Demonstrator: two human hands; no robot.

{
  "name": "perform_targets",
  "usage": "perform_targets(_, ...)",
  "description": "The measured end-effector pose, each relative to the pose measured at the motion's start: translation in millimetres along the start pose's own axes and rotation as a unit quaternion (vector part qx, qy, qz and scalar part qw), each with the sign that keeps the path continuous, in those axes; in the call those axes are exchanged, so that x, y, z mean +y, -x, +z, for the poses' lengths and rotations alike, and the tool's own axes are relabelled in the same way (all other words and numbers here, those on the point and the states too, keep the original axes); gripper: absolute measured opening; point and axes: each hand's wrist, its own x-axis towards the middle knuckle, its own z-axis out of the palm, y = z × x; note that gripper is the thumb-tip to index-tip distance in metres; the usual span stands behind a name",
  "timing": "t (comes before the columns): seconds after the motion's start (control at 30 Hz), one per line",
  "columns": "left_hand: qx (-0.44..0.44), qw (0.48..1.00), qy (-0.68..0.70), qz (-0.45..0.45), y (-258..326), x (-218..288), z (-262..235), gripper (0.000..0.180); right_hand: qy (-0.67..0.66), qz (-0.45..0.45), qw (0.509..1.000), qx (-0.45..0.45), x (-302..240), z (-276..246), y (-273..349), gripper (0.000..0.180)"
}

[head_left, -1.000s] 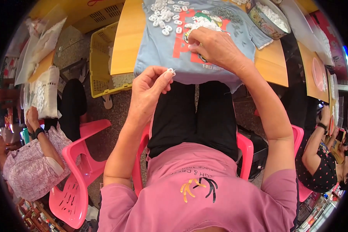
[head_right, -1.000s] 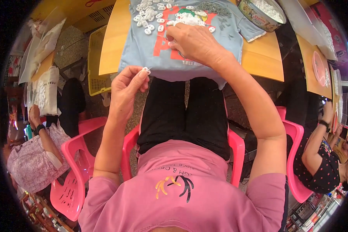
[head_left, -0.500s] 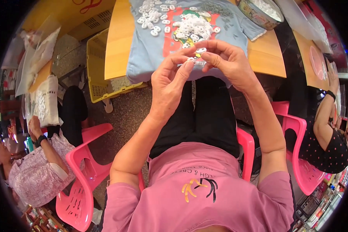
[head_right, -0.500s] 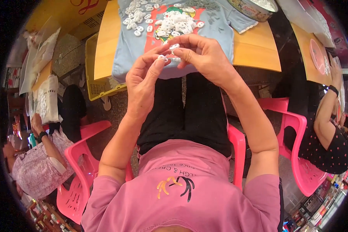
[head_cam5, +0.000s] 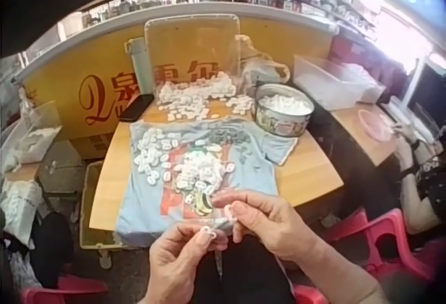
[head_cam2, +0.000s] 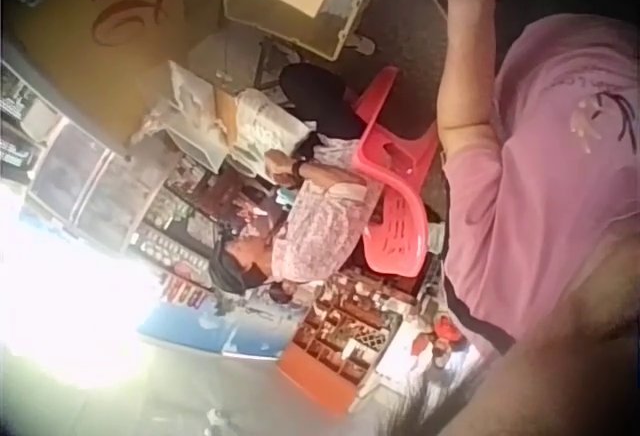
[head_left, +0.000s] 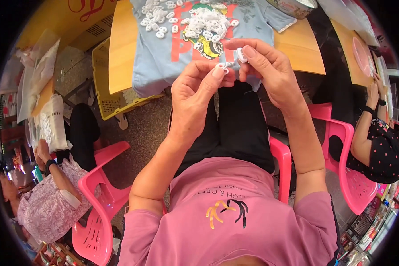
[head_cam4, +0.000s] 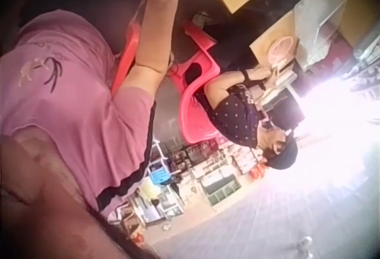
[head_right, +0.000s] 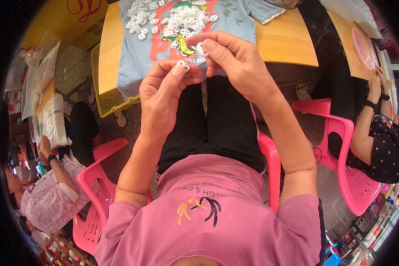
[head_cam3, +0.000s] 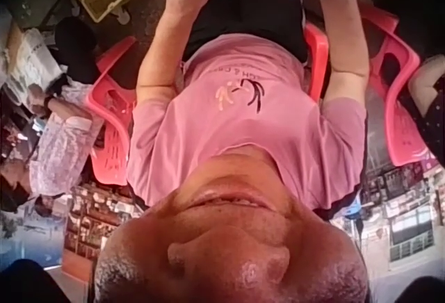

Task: Inspecting and sorting white plastic garment buttons or toggles on a workspace table.

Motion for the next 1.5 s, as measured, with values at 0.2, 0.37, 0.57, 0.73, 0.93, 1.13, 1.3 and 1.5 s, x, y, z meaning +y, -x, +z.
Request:
perform_targets(0.2,-0.025,1.0,-0.012,0.01,4,7,2,0.015,-0.056,0.001,0.998,0.006,2,11,6,0.028)
perform_targets(0.37,-0.041,0.999,-0.012,0.017,5,8,1,0.014,-0.074,-0.005,0.997,0.001,7,12,9,0.02)
perform_targets(0.57,-0.042,0.999,-0.017,0.016,6,8,2,0.014,-0.045,-0.011,0.999,0.0,3,17,12,0.02)
perform_targets(0.73,-0.049,0.999,-0.018,0.014,6,7,1,0.014,-0.064,-0.012,0.998,0.017,4,15,13,0.02)
perform_targets(0.93,-0.054,0.998,-0.021,0.019,6,3,0,0.013,-0.064,-0.014,0.998,0.019,4,15,14,0.02)
perform_targets(1.13,-0.053,0.998,-0.028,0.01,6,4,-1,0.013,-0.064,-0.01,0.998,0.025,3,13,15,0.018)
perform_targets(1.3,-0.051,0.998,-0.031,0.009,6,1,-2,0.014,-0.051,-0.026,0.998,0.022,5,12,15,0.019)
perform_targets(1.5,-0.045,0.998,-0.036,0.008,8,1,-1,0.014,-0.031,-0.037,0.999,0.023,5,9,17,0.02)
